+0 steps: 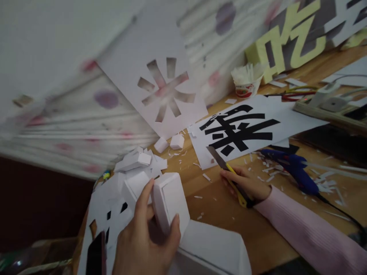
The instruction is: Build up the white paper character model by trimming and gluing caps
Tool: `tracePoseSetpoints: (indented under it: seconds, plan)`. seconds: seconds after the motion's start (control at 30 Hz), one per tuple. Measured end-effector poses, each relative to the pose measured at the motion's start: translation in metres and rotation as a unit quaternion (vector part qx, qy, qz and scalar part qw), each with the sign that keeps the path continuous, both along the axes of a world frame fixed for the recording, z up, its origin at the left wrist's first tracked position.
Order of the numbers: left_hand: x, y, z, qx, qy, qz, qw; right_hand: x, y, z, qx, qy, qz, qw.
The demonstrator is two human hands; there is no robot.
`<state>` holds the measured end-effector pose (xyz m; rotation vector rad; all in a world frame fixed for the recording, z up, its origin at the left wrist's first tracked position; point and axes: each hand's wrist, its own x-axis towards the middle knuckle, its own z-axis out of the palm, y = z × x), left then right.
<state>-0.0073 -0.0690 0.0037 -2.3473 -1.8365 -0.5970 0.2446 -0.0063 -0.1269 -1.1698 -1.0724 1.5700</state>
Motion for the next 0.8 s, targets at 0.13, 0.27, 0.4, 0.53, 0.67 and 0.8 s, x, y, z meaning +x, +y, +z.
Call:
tracePoseSetpoints:
  seconds: [0.13, 0.27, 0.4, 0.53, 0.67, 0.8]
  plan:
    - [0.001, -0.008, 0.022, 0.125, -0.017, -0.009, 0.992, 0.000, -0.004, -0.003, 0.022, 0.073, -0.042, 0.996]
    - [-0.003, 0.007, 0.012, 0.181, -0.020, -0.066, 0.981, -0.001, -0.003, -0.016, 0.025, 0.105, -0.054, 0.993]
    - [-0.009, 0.033, -0.016, 0.221, -0.103, -0.131, 0.961, -0.002, 0.001, -0.025, 0.037, 0.110, -0.096, 0.989]
    - [-0.008, 0.053, -0.046, 0.315, -0.222, -0.188, 0.904, -0.002, 0.001, -0.024, 0.050, 0.075, -0.116, 0.989]
    - [-0.006, 0.066, -0.073, 0.268, -0.253, -0.192, 0.910, -0.001, 0.000, -0.022, 0.069, 0.095, -0.120, 0.986]
    - [-0.010, 0.068, -0.088, 0.200, -0.310, -0.180, 0.912, 0.002, 0.002, -0.025, 0.048, 0.127, -0.105, 0.985]
